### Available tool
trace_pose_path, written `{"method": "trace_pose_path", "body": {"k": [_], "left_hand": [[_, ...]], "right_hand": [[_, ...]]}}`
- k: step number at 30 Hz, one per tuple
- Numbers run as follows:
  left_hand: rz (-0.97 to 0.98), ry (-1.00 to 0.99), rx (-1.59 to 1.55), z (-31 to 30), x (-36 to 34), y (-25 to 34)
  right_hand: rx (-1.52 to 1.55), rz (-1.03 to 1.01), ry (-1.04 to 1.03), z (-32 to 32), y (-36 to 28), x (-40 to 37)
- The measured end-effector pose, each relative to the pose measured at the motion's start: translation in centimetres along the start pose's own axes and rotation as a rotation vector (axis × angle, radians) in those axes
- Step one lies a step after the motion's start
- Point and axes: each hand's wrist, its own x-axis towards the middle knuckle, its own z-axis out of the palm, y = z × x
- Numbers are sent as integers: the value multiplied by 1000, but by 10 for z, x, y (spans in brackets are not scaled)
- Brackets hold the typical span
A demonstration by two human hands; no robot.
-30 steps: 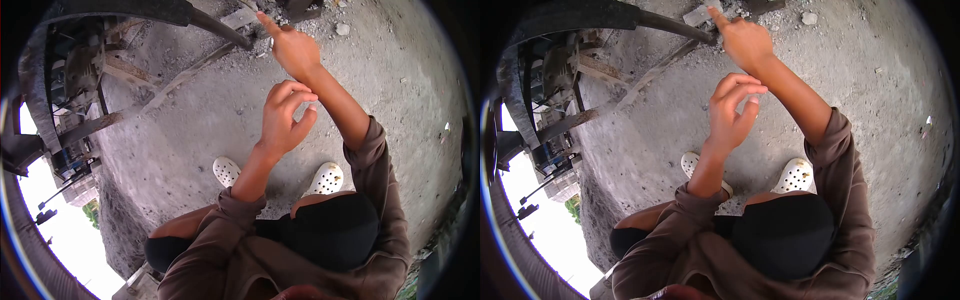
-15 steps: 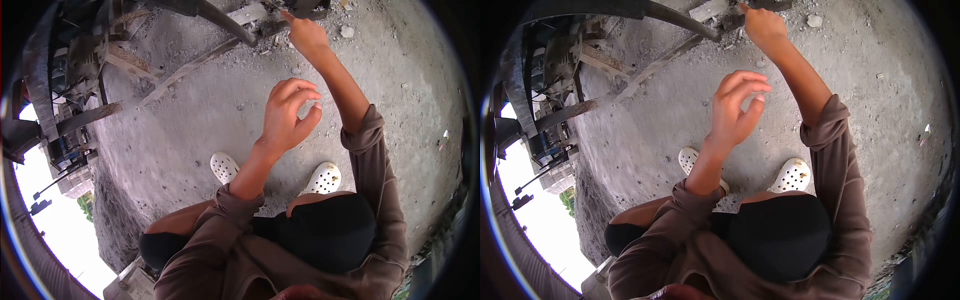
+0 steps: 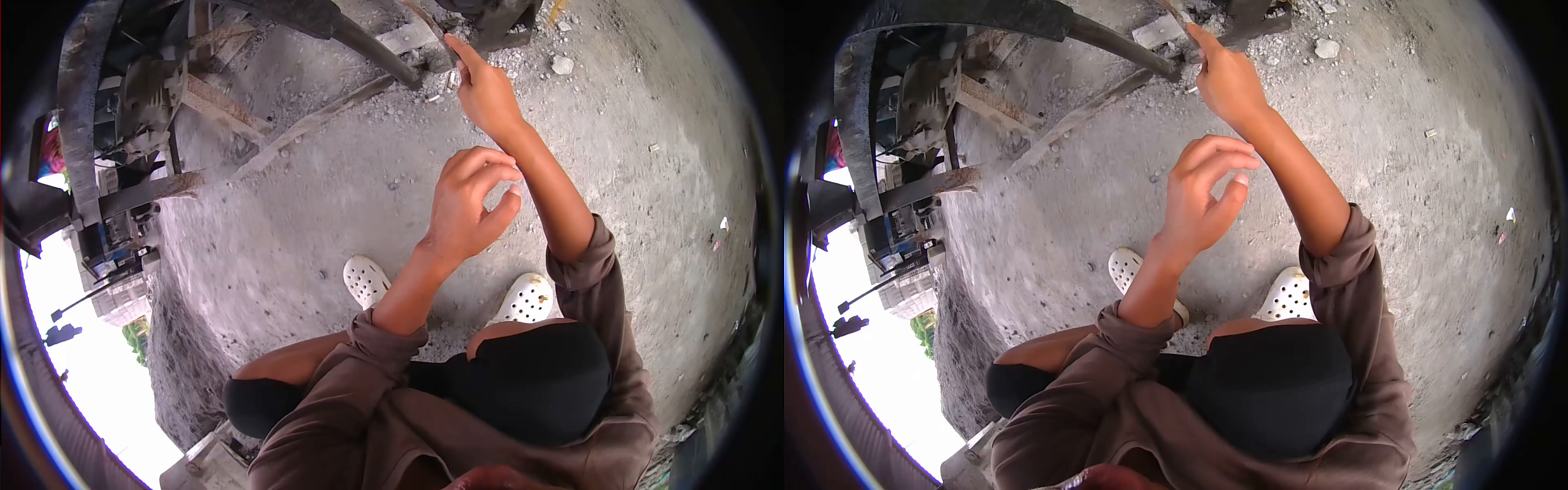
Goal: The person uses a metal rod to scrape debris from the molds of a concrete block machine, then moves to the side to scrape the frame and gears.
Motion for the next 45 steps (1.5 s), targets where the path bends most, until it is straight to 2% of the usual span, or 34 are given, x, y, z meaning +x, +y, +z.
{"method": "trace_pose_path", "body": {"k": [1,2,4,5,7,8,12,14,15,17,18,19,21,22,25,27,29,31,35,37,38,41,42,43,45], "left_hand": [[-13,9,-4,1,-3,-3],[-26,10,-8,2,-6,-4],[-42,-21,-7,2,-5,-1],[-58,-43,-11,3,-3,1],[-40,-50,-40,5,-1,1],[-27,-55,-67,6,-1,0],[-86,15,-45,18,-7,-7],[-213,223,-97,27,-5,-21],[-215,224,-102,28,-2,-29],[-536,192,-549,29,8,-46],[-607,160,-809,32,16,-57],[-610,162,-814,32,25,-58],[-652,268,-1160,31,44,-56],[-682,323,-1160,33,52,-53],[-693,272,-1052,31,60,-54],[-725,319,-957,38,57,-51],[-716,411,-767,41,57,-58],[-790,468,-740,43,70,-68],[-703,391,-784,63,70,-69],[-681,348,-971,66,66,-66],[-690,244,-974,60,61,-68],[-640,168,-823,48,40,-62],[-627,11,-793,37,36,-73],[-624,12,-789,26,37,-76],[-627,-262,-632,3,41,-77]], "right_hand": [[153,22,-8,4,0,-7],[160,30,-13,12,3,-16],[644,318,-78,14,3,-24],[643,316,-75,12,4,-29],[989,710,-140,-11,-18,-42],[1052,770,-160,-10,-12,-45],[1147,713,-185,-2,16,-43],[1095,664,-257,-6,21,-35],[1090,666,-257,-13,17,-31],[1123,710,-320,-27,5,-23],[1164,686,-345,-26,8,-20],[1159,690,-346,-28,11,-18],[1277,749,-416,-35,16,-15],[1340,752,-448,-37,15,-14],[1428,804,-430,-38,-1,-17],[1474,823,-412,-31,-8,-22],[1385,848,-278,-18,-13,-19],[1270,816,-283,-18,-15,-15],[1187,751,-296,-31,11,-15],[1059,677,-348,-35,15,-16],[959,650,-271,-29,13,-20],[876,612,-238,-20,8,-31],[898,607,-204,-16,6,-33],[901,603,-203,-13,5,-34],[925,597,-158,-11,3,-36]]}}
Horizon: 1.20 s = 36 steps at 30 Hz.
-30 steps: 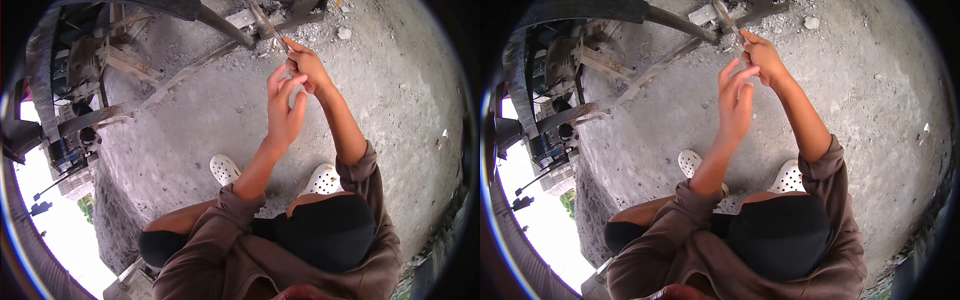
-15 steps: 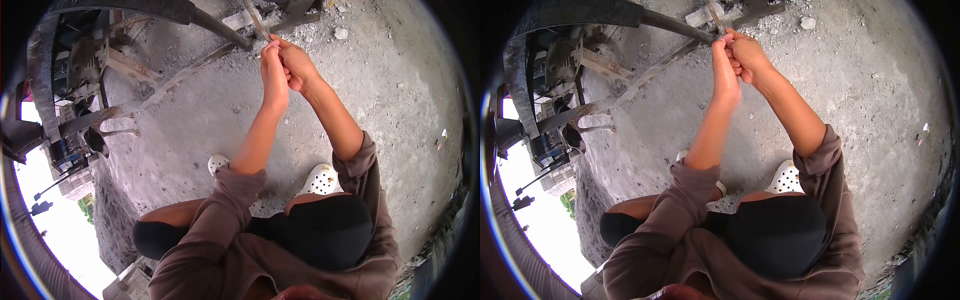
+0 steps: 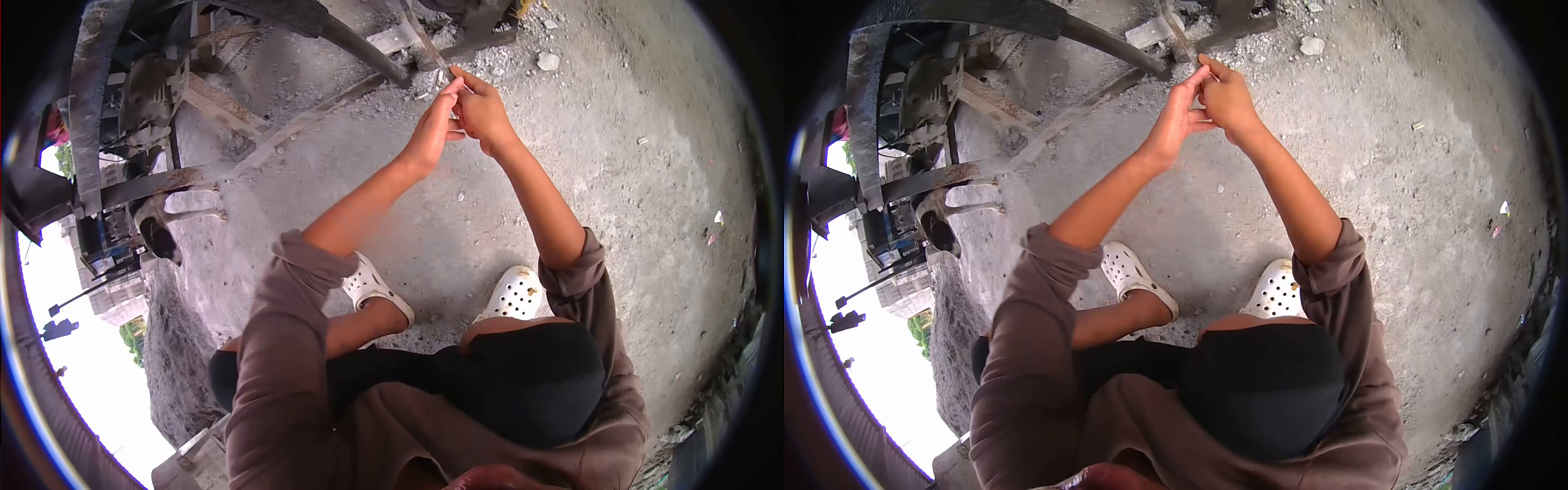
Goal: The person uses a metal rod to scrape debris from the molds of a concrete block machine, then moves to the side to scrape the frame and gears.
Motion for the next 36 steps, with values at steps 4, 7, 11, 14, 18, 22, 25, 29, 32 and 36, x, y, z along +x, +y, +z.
{"method": "trace_pose_path", "body": {"k": [4,7,11,14,18,22,25,29,32,36], "left_hand": [[-59,-179,425,-29,-33,51],[-102,-250,652,-65,-71,71],[-152,-302,901,-117,-119,79],[-224,-306,1035,-136,-143,78],[-46,-189,865,-144,-141,15],[155,-354,658,-118,-153,-41],[39,-315,511,-108,-152,-48],[-84,-192,-53,-116,-131,-44],[-68,-96,-364,-131,-118,-40],[-59,-132,-528,-137,-113,-56]], "right_hand": [[-95,29,4,4,-11,3],[-22,68,-7,17,-11,-5],[-14,80,-10,19,-17,-8],[-104,97,3,9,-33,1],[-271,84,-8,20,-47,23],[-534,55,24,37,-54,47],[-693,50,104,61,-60,64],[-570,-64,286,87,-36,83],[-201,-35,389,107,-23,86],[-118,-128,482,99,-7,111]]}}
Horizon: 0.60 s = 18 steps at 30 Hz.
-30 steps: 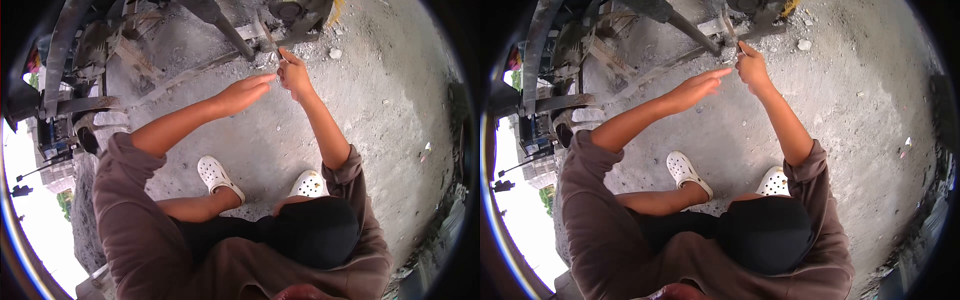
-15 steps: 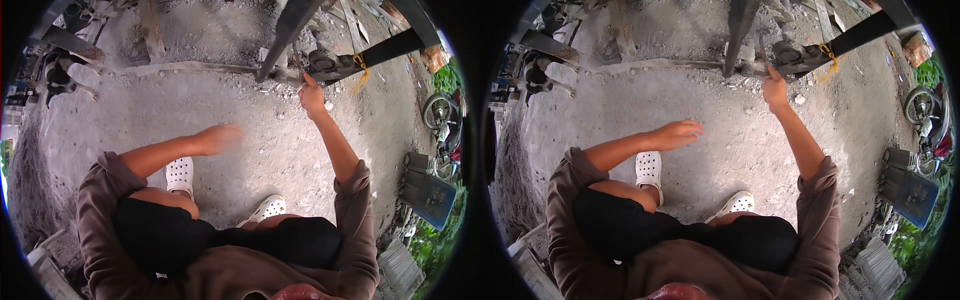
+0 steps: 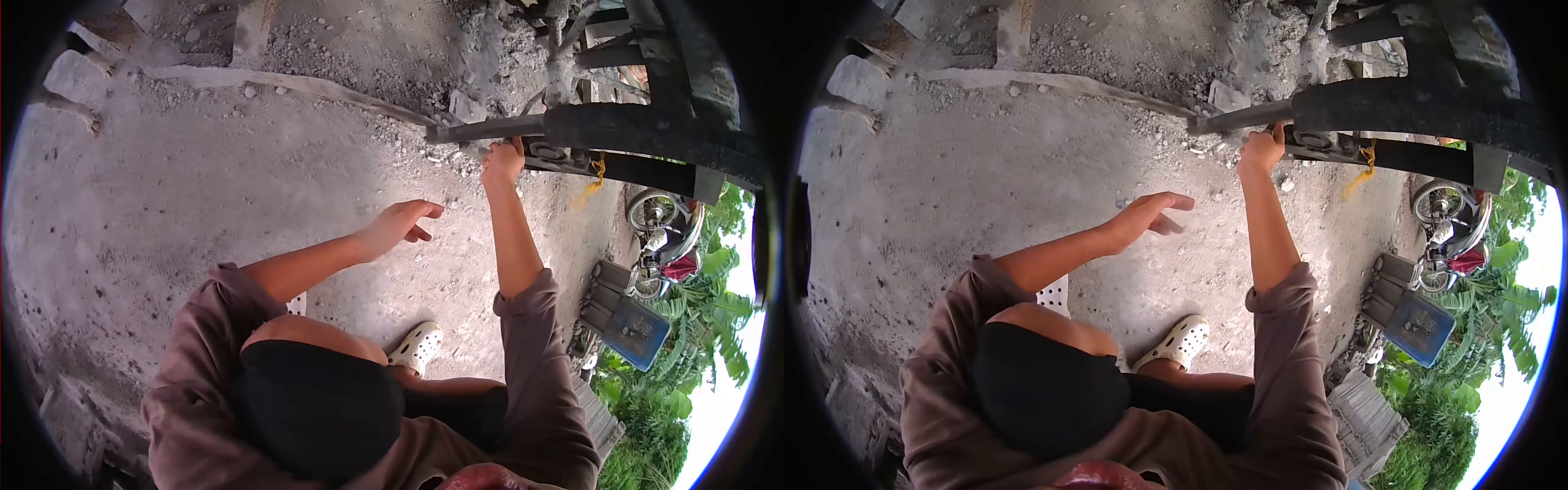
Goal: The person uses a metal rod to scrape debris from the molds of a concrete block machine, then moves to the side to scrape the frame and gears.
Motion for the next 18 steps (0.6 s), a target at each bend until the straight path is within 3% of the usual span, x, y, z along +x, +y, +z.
{"method": "trace_pose_path", "body": {"k": [1,4,10,12,14,16,18], "left_hand": [[-29,-13,17,-3,0,0],[-94,-41,-13,-9,-5,0],[-127,-128,-121,-7,7,-20],[-138,-143,-130,0,14,-27],[-145,-145,-223,9,19,-32],[-161,-146,-236,9,18,-29],[-113,-180,-198,5,20,-29]], "right_hand": [[-14,-6,17,-2,-3,4],[-164,420,-321,3,-24,5],[-393,259,-272,-40,-41,-27],[-99,134,-75,-25,-28,-33],[-43,104,-78,-12,-21,-32],[-97,320,-317,-5,-26,-38],[-94,298,-328,-29,-30,-29]]}}
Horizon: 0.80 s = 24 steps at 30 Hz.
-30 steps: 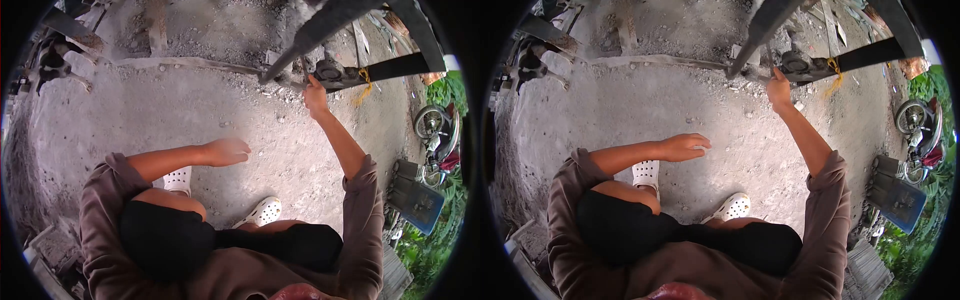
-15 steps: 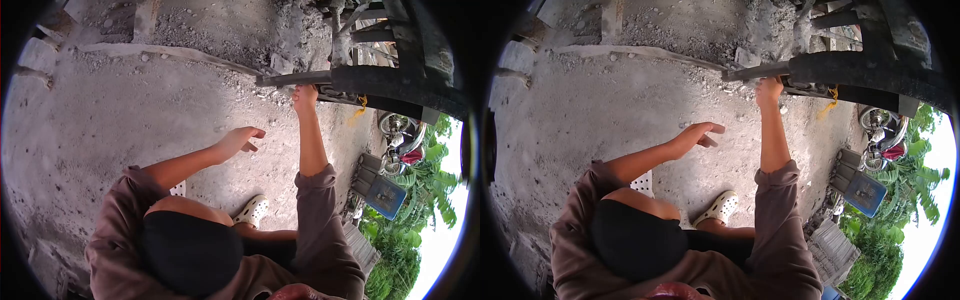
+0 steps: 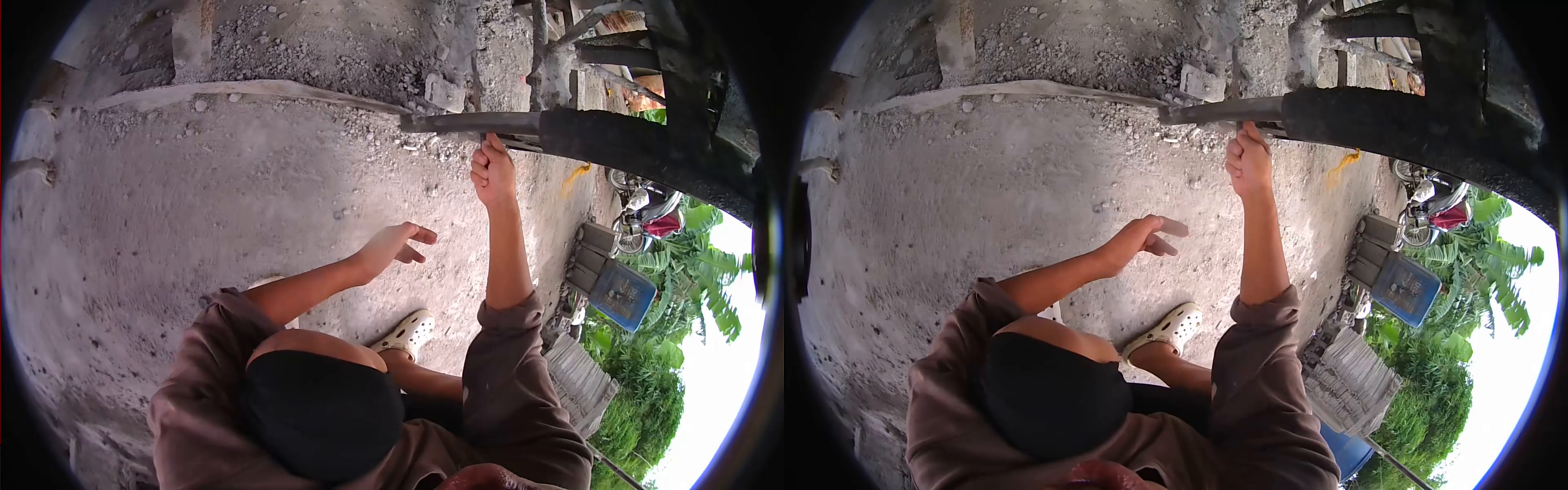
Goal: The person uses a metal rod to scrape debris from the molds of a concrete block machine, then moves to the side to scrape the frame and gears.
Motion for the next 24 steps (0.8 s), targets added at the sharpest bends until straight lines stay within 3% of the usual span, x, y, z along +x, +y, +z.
{"method": "trace_pose_path", "body": {"k": [2,4,6,12,14,16,19,20,21,24], "left_hand": [[3,16,19,-5,0,6],[-11,26,32,-2,-2,3],[41,120,-90,1,3,4],[84,96,-78,8,12,23],[153,105,-139,10,16,17],[135,103,-143,16,19,16],[129,91,-201,23,17,18],[121,80,-187,23,16,21],[99,68,-177,24,12,18],[103,48,-186,20,14,6]], "right_hand": [[-93,-94,175,-5,-1,-8],[34,-136,224,8,5,-13],[45,67,23,24,11,-14],[-50,-99,85,-14,18,-20],[170,-198,232,14,29,-22],[127,6,-72,31,30,-34],[53,-35,-74,-2,17,-29],[51,-93,37,-6,15,-27],[54,-144,160,-3,15,-34],[51,-163,156,21,24,-32]]}}
